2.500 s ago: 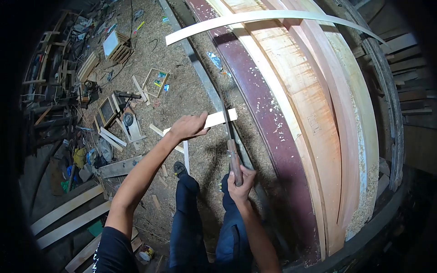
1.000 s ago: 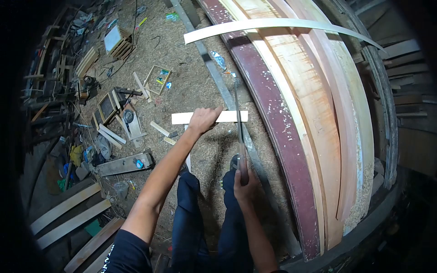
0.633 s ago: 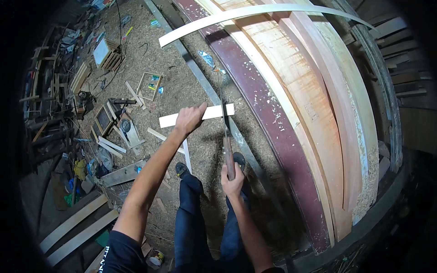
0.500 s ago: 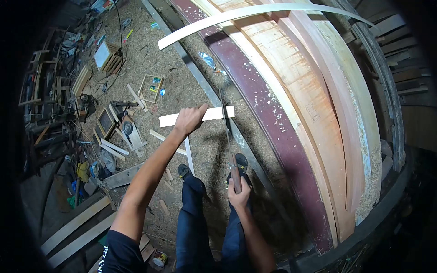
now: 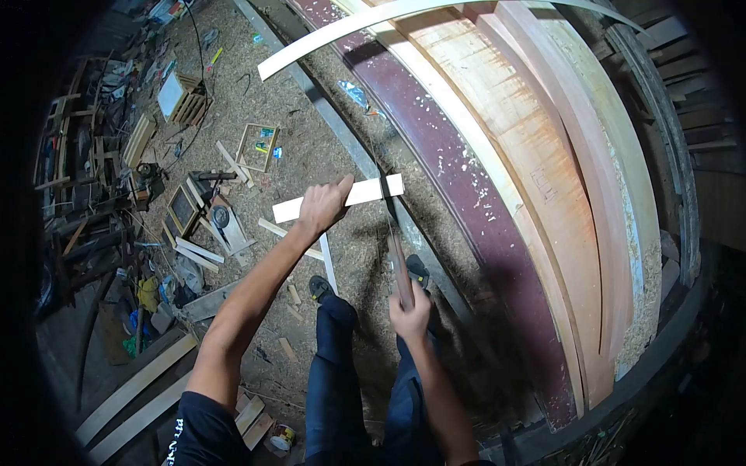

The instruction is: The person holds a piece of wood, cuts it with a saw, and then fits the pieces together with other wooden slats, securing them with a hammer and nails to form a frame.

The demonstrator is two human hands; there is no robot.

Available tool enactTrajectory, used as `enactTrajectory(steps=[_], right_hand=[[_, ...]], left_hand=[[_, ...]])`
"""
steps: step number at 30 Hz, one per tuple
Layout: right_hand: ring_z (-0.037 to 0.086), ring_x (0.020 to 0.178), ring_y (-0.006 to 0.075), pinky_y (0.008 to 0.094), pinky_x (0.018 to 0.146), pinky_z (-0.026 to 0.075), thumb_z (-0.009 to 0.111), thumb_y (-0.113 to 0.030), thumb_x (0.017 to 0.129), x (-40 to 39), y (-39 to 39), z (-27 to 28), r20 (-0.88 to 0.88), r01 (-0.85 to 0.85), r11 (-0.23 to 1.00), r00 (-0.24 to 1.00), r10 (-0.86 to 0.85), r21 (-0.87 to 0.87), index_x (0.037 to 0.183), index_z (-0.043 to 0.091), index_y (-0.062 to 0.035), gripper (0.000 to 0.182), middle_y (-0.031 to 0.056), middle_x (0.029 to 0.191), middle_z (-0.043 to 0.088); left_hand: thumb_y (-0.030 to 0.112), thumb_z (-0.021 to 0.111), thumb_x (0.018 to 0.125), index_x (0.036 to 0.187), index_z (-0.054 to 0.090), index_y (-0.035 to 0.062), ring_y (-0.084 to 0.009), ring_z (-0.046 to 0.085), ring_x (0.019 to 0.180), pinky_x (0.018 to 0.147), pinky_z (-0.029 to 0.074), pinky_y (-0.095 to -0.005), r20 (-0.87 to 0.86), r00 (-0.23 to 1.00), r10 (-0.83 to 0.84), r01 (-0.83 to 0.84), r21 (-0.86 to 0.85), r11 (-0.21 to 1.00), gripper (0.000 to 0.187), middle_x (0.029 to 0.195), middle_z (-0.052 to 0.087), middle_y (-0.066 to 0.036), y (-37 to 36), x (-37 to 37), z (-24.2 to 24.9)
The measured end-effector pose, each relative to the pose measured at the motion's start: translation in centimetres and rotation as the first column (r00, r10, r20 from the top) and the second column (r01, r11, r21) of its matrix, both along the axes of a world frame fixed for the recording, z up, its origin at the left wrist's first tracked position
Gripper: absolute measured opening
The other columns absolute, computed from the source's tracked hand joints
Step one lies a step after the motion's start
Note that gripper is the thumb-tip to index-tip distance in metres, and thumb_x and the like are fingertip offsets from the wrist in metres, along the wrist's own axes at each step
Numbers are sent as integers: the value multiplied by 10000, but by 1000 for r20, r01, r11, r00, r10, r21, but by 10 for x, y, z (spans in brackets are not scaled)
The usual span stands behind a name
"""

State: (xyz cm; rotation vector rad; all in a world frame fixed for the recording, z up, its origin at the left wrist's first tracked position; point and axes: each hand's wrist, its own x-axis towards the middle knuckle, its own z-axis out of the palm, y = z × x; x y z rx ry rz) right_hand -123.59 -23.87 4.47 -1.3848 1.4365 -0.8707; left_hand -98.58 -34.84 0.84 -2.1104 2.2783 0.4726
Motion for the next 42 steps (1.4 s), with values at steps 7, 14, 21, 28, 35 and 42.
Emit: enactTrajectory(steps=[7,14,21,28,35,42], right_hand=[[537,470,202,335,477,417,614,-22,762,-16,27,-11,32,-3,999,999,2,47,794,550,-1,75,109,562,496],[509,527,154,320,517,425,617,-21,773,15,-20,-8,50,-27,990,999,20,139,876,566,8,119,102,613,498],[493,513,137,306,496,409,600,-9,777,-12,17,11,59,15,999,998,-18,44,923,599,26,151,87,577,478],[492,604,69,243,554,411,552,2,772,-34,56,-8,24,-15,988,1000,11,152,1058,617,43,296,34,703,544],[449,498,172,320,495,389,608,-37,785,16,-17,-14,58,8,996,998,-13,93,858,552,-1,98,94,581,460],[489,507,139,300,513,416,615,-27,772,-21,29,4,36,12,998,999,-14,57,915,606,4,147,72,590,481]], left_hand=[[60,519,828,959,455,80,-333,678,671,525,517,-445,48,999,7,-9,46,999,147,840,669,-155,-4,0,5],[100,553,804,978,467,90,-377,649,664,559,492,-487,-15,999,52,-52,0,999,194,756,653,-178,-1,-1,-2],[110,555,812,995,462,96,-390,643,665,567,480,-494,0,999,54,-54,61,997,206,794,652,-189,4,-5,1],[80,523,831,954,451,89,-349,670,658,512,503,-449,92,996,-4,0,43,999,142,810,665,-171,-4,-2,8],[125,541,832,967,449,95,-376,648,638,531,481,-483,41,999,21,-21,-4,1000,166,734,653,-175,2,-2,-8],[96,536,827,953,443,85,-364,657,647,524,493,-474,63,998,20,-22,45,999,157,782,656,-168,-1,1,-4]])
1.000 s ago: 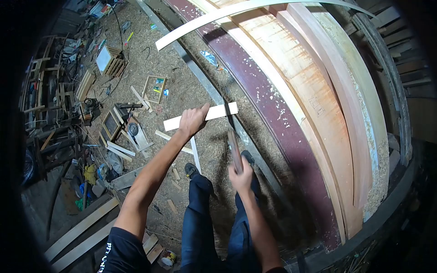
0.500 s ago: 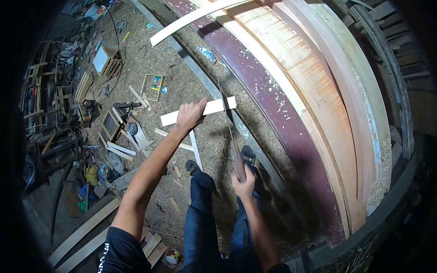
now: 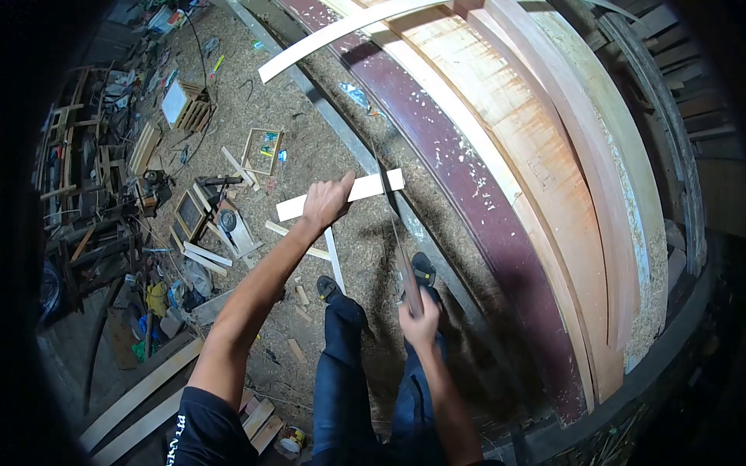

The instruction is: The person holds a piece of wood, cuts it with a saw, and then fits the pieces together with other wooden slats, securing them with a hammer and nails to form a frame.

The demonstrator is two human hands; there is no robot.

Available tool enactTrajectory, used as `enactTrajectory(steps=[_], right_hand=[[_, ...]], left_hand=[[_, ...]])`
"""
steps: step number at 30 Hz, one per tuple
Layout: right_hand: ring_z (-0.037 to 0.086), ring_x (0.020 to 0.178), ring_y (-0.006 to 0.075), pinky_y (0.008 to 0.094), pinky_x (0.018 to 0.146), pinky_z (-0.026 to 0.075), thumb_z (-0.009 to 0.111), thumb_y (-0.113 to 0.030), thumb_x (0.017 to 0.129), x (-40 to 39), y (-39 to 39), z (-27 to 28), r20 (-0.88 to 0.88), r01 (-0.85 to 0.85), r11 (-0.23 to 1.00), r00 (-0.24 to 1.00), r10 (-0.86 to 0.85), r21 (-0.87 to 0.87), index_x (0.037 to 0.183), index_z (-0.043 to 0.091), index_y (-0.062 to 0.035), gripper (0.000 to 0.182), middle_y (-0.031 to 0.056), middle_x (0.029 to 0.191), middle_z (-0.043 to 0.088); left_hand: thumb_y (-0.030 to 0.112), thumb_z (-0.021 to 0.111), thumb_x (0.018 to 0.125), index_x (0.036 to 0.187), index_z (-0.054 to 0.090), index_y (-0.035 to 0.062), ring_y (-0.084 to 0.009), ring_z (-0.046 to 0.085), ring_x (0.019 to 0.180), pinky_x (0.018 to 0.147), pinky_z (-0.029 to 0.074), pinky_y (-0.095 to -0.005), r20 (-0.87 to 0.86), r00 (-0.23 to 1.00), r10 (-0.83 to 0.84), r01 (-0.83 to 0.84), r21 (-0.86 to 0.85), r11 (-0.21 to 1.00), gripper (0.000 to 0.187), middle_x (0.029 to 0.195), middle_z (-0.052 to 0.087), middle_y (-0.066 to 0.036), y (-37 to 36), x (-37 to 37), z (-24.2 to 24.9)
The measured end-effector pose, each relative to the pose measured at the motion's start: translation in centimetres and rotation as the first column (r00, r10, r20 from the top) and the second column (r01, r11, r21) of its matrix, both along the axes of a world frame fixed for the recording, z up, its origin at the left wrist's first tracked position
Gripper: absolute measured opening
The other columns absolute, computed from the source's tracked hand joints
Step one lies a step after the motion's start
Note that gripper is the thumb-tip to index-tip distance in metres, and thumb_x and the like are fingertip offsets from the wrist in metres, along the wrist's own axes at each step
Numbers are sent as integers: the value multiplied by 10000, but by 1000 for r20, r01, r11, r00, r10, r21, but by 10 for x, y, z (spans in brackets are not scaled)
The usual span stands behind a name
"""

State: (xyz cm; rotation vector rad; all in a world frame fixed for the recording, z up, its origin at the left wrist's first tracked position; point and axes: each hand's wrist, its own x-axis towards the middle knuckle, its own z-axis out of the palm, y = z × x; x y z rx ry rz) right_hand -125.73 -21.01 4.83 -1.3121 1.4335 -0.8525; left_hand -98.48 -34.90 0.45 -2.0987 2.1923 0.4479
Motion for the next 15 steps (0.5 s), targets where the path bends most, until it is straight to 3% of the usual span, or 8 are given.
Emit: enactTrajectory(steps=[3,5,7,9,12,15], right_hand=[[476,504,146,316,500,391,621,-47,778,38,-56,-13,46,-15,995,999,11,95,775,505,-19,119,70,581,474],[477,500,151,319,499,390,606,-32,770,32,-41,-11,16,-4,999,1000,5,-46,787,523,-16,86,83,576,470],[482,502,156,317,505,393,592,-22,763,7,1,-2,32,36,999,999,-35,-27,790,533,-15,65,94,571,463],[489,517,151,309,516,400,585,-23,767,4,-2,-1,65,7,995,998,0,-101,798,539,-14,56,90,590,478],[482,522,166,308,521,402,588,-25,775,30,-50,-12,56,-2,999,998,-1,52,794,525,-14,67,87,597,473],[488,516,170,316,515,410,605,-27,762,24,-34,0,-21,-7,1000,1000,7,12,785,527,-15,82,91,593,475]], left_hand=[[99,561,805,949,446,85,-381,646,651,529,482,-485,-52,998,22,-24,-38,999,185,820,649,-174,2,-7,-2],[90,551,807,947,448,84,-385,647,653,532,485,-490,-18,1000,25,-25,-19,1000,173,825,649,-175,1,-3,1],[89,548,808,956,446,85,-386,650,655,536,487,-495,-18,1000,17,-18,-51,999,180,789,650,-181,-1,-3,6],[95,513,844,1004,459,88,-343,675,665,532,507,-454,61,998,-21,16,79,997,168,813,675,-157,-2,-4,9],[96,514,842,1002,454,81,-356,675,679,543,512,-480,2,1000,3,-3,34,999,172,830,674,-173,0,-6,11],[89,515,838,996,448,76,-361,675,684,544,514,-486,-12,1000,16,-15,43,999,172,844,670,-193,-1,-6,12]])
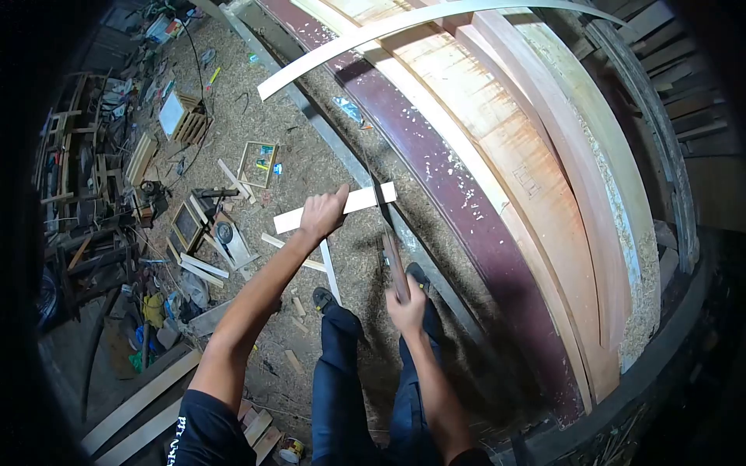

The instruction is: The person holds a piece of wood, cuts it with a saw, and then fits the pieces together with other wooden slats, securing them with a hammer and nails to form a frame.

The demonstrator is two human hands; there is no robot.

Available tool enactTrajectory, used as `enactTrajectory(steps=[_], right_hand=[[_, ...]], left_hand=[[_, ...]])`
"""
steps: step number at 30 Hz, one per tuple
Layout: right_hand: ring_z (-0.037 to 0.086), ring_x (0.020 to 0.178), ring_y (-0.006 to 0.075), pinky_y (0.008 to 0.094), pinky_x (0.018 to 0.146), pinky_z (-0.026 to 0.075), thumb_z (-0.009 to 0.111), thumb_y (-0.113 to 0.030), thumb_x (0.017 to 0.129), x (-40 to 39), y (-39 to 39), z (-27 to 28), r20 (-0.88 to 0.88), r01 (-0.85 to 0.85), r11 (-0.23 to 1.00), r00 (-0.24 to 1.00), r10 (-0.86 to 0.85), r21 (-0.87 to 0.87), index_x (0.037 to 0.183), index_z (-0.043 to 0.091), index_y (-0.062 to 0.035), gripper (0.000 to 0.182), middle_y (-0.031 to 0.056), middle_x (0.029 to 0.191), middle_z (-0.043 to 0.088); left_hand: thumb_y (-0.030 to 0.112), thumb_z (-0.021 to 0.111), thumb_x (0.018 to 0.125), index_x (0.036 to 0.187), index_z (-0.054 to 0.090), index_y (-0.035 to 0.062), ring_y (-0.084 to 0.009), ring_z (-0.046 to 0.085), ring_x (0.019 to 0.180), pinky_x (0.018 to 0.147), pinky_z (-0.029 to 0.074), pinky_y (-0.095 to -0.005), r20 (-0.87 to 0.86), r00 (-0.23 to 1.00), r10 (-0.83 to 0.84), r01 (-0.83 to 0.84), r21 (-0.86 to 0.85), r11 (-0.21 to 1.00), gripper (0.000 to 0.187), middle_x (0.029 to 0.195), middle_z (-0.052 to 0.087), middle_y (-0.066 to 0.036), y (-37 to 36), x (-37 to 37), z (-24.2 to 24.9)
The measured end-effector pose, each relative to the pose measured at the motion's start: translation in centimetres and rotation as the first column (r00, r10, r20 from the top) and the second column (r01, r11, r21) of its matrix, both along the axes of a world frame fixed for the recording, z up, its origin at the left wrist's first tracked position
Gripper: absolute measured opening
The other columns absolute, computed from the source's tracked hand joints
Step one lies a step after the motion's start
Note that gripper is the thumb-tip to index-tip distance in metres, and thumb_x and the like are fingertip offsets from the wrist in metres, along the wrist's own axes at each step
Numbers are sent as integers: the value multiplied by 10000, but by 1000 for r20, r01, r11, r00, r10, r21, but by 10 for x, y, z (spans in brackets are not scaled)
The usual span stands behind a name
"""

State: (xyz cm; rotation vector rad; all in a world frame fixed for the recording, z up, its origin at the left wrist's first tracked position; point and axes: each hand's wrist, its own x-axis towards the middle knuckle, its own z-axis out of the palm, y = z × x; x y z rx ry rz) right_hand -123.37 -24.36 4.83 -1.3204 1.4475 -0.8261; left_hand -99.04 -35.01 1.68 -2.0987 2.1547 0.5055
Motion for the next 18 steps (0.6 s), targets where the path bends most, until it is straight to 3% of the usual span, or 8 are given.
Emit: enactTrajectory(steps=[2,4,6,10,13,14,17,18], right_hand=[[491,491,181,325,500,413,613,-24,754,-28,48,-7,-9,5,1000,1000,-5,-13,782,536,-17,83,85,570,477],[493,463,204,333,485,412,618,-26,750,-24,43,4,15,44,997,999,-43,-58,784,545,-21,81,96,545,468],[496,452,235,338,481,410,617,-29,750,-10,17,-2,10,31,998,999,-30,-55,771,531,-22,89,104,535,468],[499,472,189,344,483,399,620,-33,755,-1,-3,-3,50,13,998,999,-16,59,747,498,-12,124,125,558,465],[496,483,169,330,485,410,617,-16,748,-44,53,-8,38,45,998,998,-43,-42,791,562,27,81,107,565,474],[500,501,164,321,497,416,621,-21,752,-49,57,1,39,37,999,999,-38,18,819,571,37,102,98,582,495],[516,538,141,304,518,419,600,-42,777,-12,-1,6,15,1,993,1000,-3,120,829,548,2,85,76,612,522],[510,538,142,307,517,417,593,-53,786,0,-11,-2,69,13,997,997,-18,76,816,533,-6,81,78,613,515]], left_hand=[[93,543,816,974,433,82,-386,650,653,567,483,-510,-13,1000,9,-10,-39,999,193,726,647,-194,2,1,-6],[86,546,811,972,433,79,-380,648,642,552,479,-507,0,1000,-17,17,16,1000,196,705,639,-186,2,2,-2],[83,556,805,970,433,76,-375,646,629,534,479,-497,-16,999,-36,35,-43,998,205,692,637,-176,4,1,-8],[87,571,799,960,431,75,-381,642,621,529,479,-487,-1,999,-32,32,-64,997,213,696,639,-183,-1,5,-7],[94,577,801,944,427,72,-384,641,621,521,476,-484,14,1000,-26,27,-64,998,209,694,635,-197,-2,3,-8],[96,578,801,943,427,72,-384,641,621,518,475,-480,27,1000,-5,6,-46,999,209,695,636,-199,1,1,-10],[108,587,802,956,432,76,-386,640,621,513,471,-480,10,1000,-19,20,-39,999,220,688,636,-196,3,0,-9],[108,587,802,956,432,76,-386,640,621,513,471,-480,14,1000,-18,18,-40,999,220,688,636,-196,1,2,-9]])
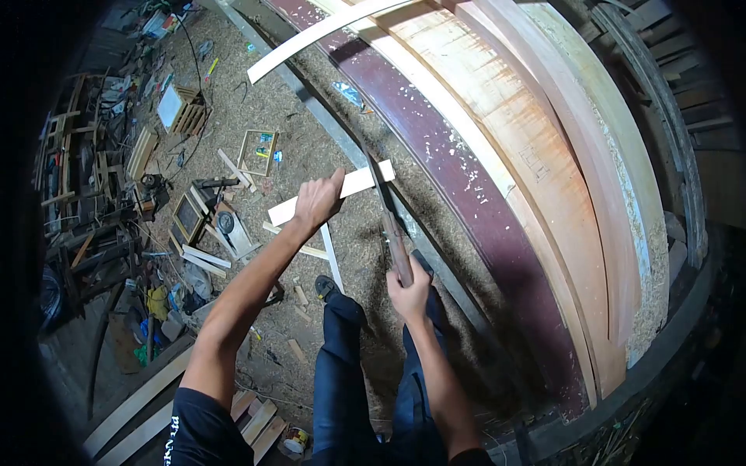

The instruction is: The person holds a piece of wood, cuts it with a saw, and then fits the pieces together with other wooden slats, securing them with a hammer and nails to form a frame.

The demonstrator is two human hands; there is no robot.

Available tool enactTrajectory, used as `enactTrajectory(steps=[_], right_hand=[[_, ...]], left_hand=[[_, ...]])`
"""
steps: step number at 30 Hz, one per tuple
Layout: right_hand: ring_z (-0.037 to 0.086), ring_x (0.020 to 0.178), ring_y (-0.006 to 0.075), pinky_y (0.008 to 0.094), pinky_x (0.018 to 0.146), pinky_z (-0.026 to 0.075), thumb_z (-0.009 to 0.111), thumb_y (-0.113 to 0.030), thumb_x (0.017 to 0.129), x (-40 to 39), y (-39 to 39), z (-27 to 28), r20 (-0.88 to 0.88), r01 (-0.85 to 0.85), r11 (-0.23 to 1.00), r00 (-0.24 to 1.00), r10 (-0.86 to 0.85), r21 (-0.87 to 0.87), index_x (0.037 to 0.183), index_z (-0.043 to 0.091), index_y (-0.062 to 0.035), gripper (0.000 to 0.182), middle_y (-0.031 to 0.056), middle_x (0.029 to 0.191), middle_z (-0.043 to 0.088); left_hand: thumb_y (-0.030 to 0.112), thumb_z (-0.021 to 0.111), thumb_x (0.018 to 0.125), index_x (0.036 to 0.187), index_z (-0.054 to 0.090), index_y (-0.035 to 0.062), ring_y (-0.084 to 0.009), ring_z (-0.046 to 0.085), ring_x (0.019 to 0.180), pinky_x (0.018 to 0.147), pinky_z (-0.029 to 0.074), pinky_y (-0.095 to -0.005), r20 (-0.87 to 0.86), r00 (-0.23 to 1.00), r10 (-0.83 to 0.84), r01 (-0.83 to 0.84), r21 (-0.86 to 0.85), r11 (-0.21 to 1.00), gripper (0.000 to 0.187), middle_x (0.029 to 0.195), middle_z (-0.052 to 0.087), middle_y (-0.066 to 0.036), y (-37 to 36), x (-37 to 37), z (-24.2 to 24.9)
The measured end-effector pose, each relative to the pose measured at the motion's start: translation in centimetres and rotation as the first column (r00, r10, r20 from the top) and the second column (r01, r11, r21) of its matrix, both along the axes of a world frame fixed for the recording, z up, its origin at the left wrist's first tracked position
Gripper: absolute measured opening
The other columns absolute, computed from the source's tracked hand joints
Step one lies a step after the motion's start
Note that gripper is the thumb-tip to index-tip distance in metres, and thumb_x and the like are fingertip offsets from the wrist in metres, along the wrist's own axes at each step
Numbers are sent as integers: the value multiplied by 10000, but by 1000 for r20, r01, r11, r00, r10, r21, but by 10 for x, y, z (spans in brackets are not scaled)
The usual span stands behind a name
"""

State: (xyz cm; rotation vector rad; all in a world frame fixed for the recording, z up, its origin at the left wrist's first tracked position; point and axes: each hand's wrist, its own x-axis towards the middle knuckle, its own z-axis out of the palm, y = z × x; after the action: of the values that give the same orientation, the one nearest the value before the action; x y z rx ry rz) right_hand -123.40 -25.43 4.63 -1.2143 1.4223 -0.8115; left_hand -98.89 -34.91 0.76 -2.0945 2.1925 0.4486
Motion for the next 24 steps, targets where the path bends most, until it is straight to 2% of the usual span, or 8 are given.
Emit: enactTrajectory(steps=[6,8,15,18,19,20,23,24], right_hand=[[532,516,150,316,527,440,602,-63,778,-20,31,15,-7,35,999,999,-35,-33,837,564,1,96,81,584,515],[559,504,178,320,518,449,609,-65,771,-37,53,10,-78,10,999,997,-6,51,832,579,6,98,89,570,518],[512,476,209,339,494,418,610,-59,766,-28,20,4,-89,-17,1000,996,15,-23,776,544,-5,86,106,563,492],[520,485,208,339,499,420,604,-50,771,-39,16,6,-63,-54,999,997,54,-6,764,533,-8,82,115,569,499],[534,489,204,336,500,424,604,-50,770,-43,13,14,-100,-77,997,992,74,-21,761,529,-9,87,117,571,506],[549,493,201,334,500,427,605,-50,769,-47,11,19,-140,-102,994,985,97,-32,759,525,-9,91,119,573,513],[584,513,191,329,506,439,603,-46,764,-60,11,31,-145,-41,994,989,26,-98,726,505,-17,109,117,570,520],[592,520,187,328,509,443,603,-44,761,-63,7,38,-171,-19,994,985,0,-109,715,498,-19,117,113,568,519]], left_hand=[[142,626,786,977,440,87,-364,645,620,514,470,-479,-22,1000,-5,5,-3,1000,272,662,632,-174,11,-18,3],[125,617,782,960,440,81,-369,644,619,520,474,-481,-22,1000,-18,18,-2,1000,255,682,635,-181,10,-15,1],[112,587,792,936,434,64,-395,641,633,532,481,-493,-23,999,43,-44,-13,999,216,724,644,-197,3,-4,-1],[200,611,811,1035,456,75,-405,641,649,513,476,-477,-38,998,47,-50,-96,994,300,735,642,-212,5,-7,8],[321,631,833,1102,455,84,-395,644,657,497,469,-452,-4,998,63,-63,-24,998,399,757,649,-203,4,-10,13],[321,631,833,1102,455,84,-395,644,657,497,469,-452,-7,998,57,-58,-31,998,399,757,649,-203,-1,-11,16],[590,598,826,1120,442,82,-361,637,642,491,457,-433,-226,974,-27,9,-81,997,607,790,657,-164,-18,-25,50],[590,598,826,1120,442,82,-361,637,642,491,457,-433,-227,973,-34,15,-85,996,607,790,657,-164,-26,-31,57]])
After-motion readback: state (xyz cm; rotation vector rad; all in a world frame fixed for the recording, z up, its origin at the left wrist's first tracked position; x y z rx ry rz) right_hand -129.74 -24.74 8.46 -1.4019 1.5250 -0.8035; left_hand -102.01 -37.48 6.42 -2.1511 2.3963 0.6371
